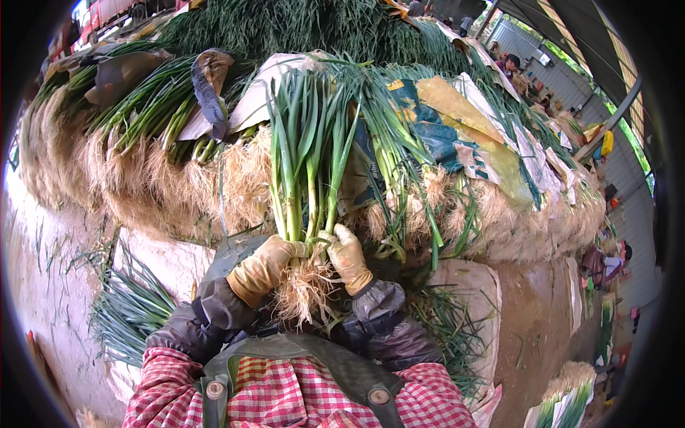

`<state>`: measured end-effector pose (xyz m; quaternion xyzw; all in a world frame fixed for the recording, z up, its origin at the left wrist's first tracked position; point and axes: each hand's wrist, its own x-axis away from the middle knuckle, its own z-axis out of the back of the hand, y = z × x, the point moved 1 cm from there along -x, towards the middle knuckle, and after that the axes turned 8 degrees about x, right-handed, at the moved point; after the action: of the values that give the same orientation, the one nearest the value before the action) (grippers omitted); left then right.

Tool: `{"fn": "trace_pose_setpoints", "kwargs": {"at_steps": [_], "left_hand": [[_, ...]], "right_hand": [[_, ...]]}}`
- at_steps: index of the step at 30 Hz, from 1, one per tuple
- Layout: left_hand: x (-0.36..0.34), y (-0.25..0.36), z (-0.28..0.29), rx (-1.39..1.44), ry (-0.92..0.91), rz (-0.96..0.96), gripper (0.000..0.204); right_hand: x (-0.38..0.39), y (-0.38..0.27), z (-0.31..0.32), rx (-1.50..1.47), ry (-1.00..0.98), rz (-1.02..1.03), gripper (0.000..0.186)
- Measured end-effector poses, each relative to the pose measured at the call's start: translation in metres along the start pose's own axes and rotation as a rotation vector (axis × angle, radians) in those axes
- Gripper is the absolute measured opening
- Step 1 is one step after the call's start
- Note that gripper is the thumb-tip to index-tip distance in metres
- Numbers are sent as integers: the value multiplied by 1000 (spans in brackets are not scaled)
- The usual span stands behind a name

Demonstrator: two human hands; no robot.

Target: The person gathers green onions from a large pile, aligns them by the roots, and bundles them into neat bunches. The person repeatedly picks up onions, arranges them, and places the finished bundles aside.

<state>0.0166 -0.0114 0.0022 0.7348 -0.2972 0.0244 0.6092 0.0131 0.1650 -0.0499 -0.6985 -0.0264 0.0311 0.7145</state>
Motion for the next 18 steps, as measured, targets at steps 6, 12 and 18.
{"fn": "trace_pose_setpoints", "kwargs": {"at_steps": [6, 12, 18], "left_hand": [[-7, -10, -12, 438, -5, 38, 13], [14, -7, -16, 726, -284, 63, 14], [17, 2, -23, 683, -164, 74, 13]], "right_hand": [[1, 17, 8, -121, 68, -124, 24], [-22, 19, 29, 333, 91, -129, 38], [-46, 28, 26, -280, 89, -320, 19]]}}
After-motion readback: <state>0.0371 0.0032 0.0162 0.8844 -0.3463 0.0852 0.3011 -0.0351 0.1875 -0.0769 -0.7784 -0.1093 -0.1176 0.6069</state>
